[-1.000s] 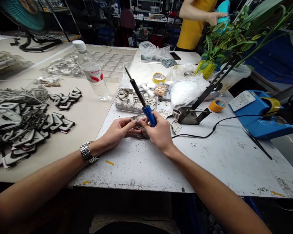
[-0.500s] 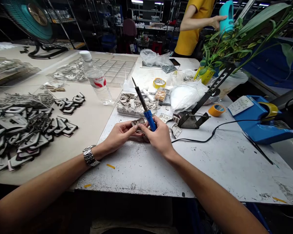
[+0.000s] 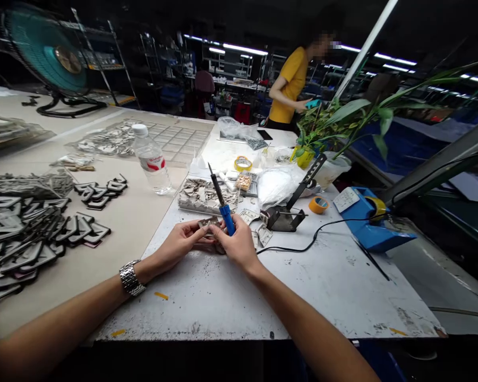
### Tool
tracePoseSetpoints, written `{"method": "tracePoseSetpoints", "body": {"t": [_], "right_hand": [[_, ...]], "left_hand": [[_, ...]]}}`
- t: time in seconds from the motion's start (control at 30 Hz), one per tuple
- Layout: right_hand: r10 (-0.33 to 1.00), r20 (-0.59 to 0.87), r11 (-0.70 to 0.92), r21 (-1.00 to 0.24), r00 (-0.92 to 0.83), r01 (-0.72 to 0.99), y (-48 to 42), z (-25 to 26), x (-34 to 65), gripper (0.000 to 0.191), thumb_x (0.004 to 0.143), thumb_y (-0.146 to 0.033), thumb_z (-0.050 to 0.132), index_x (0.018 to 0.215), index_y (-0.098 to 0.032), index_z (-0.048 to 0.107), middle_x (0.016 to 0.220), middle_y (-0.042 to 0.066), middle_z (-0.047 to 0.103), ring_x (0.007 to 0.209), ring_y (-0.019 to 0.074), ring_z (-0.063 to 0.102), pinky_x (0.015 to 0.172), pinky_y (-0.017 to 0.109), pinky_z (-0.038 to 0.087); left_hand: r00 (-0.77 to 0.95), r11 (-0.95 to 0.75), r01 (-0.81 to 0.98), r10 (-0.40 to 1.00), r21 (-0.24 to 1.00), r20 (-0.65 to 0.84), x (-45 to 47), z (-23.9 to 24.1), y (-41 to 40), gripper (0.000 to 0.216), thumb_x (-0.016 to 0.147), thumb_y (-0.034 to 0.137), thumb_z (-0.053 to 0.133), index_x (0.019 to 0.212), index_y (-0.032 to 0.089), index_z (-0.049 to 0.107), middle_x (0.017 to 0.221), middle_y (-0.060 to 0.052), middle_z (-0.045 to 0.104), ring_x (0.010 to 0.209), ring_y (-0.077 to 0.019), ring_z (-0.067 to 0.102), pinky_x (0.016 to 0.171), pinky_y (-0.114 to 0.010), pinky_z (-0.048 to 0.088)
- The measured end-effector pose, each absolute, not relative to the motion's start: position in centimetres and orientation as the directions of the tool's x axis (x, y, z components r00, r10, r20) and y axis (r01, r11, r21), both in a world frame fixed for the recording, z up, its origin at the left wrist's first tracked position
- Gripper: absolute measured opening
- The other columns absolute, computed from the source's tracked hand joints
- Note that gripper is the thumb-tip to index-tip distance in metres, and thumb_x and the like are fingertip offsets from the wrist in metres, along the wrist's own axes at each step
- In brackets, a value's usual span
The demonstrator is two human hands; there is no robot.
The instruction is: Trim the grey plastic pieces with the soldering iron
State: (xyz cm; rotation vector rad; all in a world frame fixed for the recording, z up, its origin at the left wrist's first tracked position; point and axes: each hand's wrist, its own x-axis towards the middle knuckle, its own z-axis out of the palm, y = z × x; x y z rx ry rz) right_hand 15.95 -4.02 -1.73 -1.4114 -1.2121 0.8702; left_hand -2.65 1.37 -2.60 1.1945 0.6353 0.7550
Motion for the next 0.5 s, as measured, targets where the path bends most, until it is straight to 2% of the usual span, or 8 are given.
{"method": "tracePoseSetpoints", "body": {"t": [0.1, 0.27, 0.5], "right_hand": [[0.977, 0.071, 0.031, -0.980, 0.202, 0.194, -4.00, -1.87, 16.07, 0.047, 0.082, -0.062, 0.090, 0.090, -0.025, 0.061, 0.073, -0.004, 0.056, 0.064, 0.0162, 0.051, 0.059, 0.031, 0.044], [0.972, 0.095, 0.052, -0.979, 0.214, 0.195, -3.99, -1.83, 15.89, 0.048, 0.080, -0.062, 0.090, 0.088, -0.025, 0.060, 0.074, -0.004, 0.057, 0.065, 0.0165, 0.051, 0.061, 0.031, 0.044], [0.975, 0.067, 0.038, -0.990, 0.211, 0.135, -3.95, -1.98, 15.87, 0.048, 0.079, -0.060, 0.092, 0.088, -0.025, 0.059, 0.074, -0.004, 0.056, 0.065, 0.0160, 0.049, 0.058, 0.030, 0.042]], "left_hand": [[0.612, 0.195, -0.160, 0.788, 0.968, -0.058, -2.80, -2.57, 1.38, 0.052, 0.086, 0.062, 0.092, 0.103, 0.015, 0.078, 0.103, -0.012, 0.086, 0.087, -0.0266, 0.085, 0.087, -0.041, 0.072], [0.601, 0.182, -0.157, 0.797, 0.971, -0.052, -2.90, -2.59, 1.25, 0.054, 0.086, 0.061, 0.092, 0.110, 0.014, 0.079, 0.110, -0.013, 0.086, 0.093, -0.0264, 0.086, 0.095, -0.042, 0.071], [0.590, 0.170, -0.146, 0.806, 0.975, -0.052, -2.85, -3.01, 1.31, 0.051, 0.088, 0.060, 0.091, 0.105, 0.015, 0.077, 0.115, -0.012, 0.085, 0.099, -0.0257, 0.085, 0.097, -0.039, 0.070]]}}
